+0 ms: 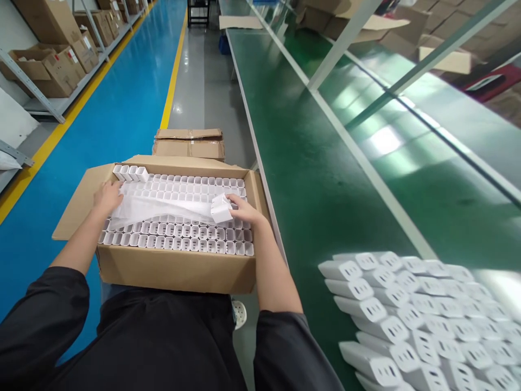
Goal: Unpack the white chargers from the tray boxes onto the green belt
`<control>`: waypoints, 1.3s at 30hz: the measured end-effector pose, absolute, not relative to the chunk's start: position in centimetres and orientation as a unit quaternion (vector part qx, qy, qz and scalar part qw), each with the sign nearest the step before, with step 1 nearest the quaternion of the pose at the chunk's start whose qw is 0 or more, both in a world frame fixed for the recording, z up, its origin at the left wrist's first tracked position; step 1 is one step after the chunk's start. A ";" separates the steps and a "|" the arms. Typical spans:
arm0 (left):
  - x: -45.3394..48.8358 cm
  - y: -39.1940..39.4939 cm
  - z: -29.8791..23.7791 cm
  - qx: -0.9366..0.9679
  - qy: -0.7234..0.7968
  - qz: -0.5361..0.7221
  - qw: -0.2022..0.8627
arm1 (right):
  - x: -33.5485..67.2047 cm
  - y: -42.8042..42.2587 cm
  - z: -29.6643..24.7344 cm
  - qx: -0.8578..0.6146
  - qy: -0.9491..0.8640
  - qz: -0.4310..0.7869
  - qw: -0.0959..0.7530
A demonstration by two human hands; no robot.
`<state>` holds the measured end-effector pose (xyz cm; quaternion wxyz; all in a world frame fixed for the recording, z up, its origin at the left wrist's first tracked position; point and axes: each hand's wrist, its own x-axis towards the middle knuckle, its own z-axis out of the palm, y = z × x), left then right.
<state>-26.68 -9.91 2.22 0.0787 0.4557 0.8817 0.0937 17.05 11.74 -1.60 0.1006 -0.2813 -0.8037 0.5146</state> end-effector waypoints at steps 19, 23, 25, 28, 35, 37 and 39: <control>-22.4 -11.4 1.0 0.665 0.729 0.152 0.057 | 17.6 11.0 -2.2 -0.339 -0.747 0.546 0.170; -17.6 -10.2 0.6 0.767 0.614 0.126 0.137 | 17.7 11.0 -2.7 -0.348 -0.750 0.538 0.167; -16.5 -9.4 -0.2 0.766 0.610 0.109 0.170 | 17.7 10.9 -2.8 -0.342 -0.747 0.545 0.165; -16.3 -8.3 -1.3 0.747 0.629 0.107 0.188 | 17.8 10.7 -2.5 -0.338 -0.743 0.552 0.171; -17.0 -7.2 -1.4 0.691 0.672 0.130 0.234 | 17.9 10.6 -2.0 -0.309 -0.718 0.585 0.217; -17.1 -6.7 -1.4 0.672 0.684 0.129 0.253 | 18.0 10.6 -2.0 -0.316 -0.716 0.584 0.215; -17.3 -6.0 -1.4 0.657 0.696 0.122 0.262 | 18.0 10.5 -2.0 -0.321 -0.716 0.582 0.216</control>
